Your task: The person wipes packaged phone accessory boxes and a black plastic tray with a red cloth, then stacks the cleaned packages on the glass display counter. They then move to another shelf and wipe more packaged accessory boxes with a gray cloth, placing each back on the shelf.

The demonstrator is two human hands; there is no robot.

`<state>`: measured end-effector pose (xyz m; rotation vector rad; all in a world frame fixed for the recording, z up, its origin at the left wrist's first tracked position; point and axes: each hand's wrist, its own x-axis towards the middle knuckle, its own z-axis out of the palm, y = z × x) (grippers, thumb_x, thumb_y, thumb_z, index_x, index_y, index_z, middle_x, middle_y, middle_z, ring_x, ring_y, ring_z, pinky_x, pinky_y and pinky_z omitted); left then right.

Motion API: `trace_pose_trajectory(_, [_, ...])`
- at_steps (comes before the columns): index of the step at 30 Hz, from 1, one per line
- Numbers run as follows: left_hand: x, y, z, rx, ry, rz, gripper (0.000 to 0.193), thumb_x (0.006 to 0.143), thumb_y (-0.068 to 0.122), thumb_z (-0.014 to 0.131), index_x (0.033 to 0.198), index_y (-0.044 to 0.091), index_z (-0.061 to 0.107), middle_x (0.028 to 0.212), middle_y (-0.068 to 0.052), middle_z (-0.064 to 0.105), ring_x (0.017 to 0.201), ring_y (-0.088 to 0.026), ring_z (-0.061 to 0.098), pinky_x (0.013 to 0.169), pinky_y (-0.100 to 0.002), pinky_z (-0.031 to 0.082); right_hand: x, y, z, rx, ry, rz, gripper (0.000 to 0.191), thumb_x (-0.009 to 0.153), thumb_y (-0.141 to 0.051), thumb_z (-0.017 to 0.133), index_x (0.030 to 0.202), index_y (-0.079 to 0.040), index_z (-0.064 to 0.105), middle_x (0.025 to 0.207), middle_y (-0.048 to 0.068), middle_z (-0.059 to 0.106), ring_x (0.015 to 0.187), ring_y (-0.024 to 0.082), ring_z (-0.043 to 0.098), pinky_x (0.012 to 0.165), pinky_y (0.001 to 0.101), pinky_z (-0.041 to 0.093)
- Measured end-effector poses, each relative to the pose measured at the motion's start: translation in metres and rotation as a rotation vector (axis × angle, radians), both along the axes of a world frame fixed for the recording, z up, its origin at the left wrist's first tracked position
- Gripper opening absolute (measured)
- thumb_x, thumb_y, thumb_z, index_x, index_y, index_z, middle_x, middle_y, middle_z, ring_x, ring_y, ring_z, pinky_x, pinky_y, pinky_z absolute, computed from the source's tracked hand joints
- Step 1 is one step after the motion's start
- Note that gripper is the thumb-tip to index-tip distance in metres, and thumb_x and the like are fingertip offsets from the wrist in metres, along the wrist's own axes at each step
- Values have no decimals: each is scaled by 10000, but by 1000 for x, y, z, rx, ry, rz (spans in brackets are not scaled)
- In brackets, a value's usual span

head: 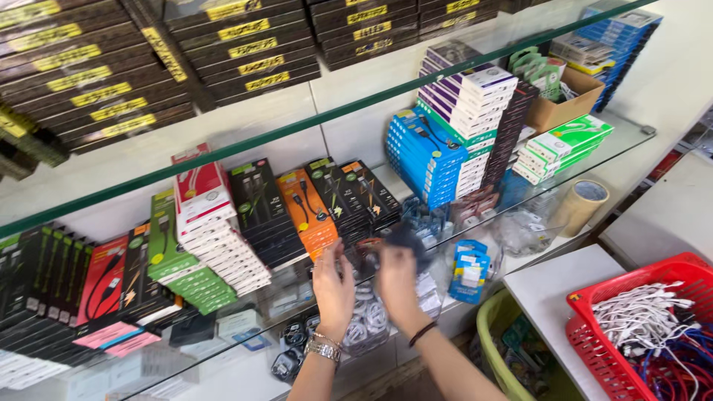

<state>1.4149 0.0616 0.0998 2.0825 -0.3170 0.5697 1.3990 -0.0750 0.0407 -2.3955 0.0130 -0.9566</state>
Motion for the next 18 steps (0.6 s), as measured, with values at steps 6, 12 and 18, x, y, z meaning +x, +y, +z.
trace_pose_trajectory(6, [10, 48, -6, -153, 49, 106, 260, 1024, 132, 540, 1233, 28, 655, 1049, -172, 744, 959, -302, 722, 846, -409, 544, -15, -8, 33, 204, -229, 14, 458, 848, 71, 562, 1291, -44, 587, 1235, 189, 648, 1175, 368, 597, 1030, 464, 469])
trace_pose_trajectory(12, [2, 69, -9, -168, 174, 106, 271, 1018, 152, 500, 1212, 52, 659, 1013, -122, 784, 882, -278, 748, 797, -401, 552, 10, 2, 16, 10, -153, -76, 422, 738, 1, 604, 1150, -74, 657, 1246, 199, 653, 1139, 394, 605, 975, 493, 476])
trace_pose_trajectory(18, [6, 59, -2, -220, 141, 68, 258, 1023, 153, 508, 1181, 35, 675, 988, -141, 776, 895, -289, 749, 796, -402, 563, -11, 88, 5, -171, -25, 271, 464, 686, -3, 672, 1149, -27, 660, 1286, 172, 645, 1132, 356, 578, 901, 462, 455])
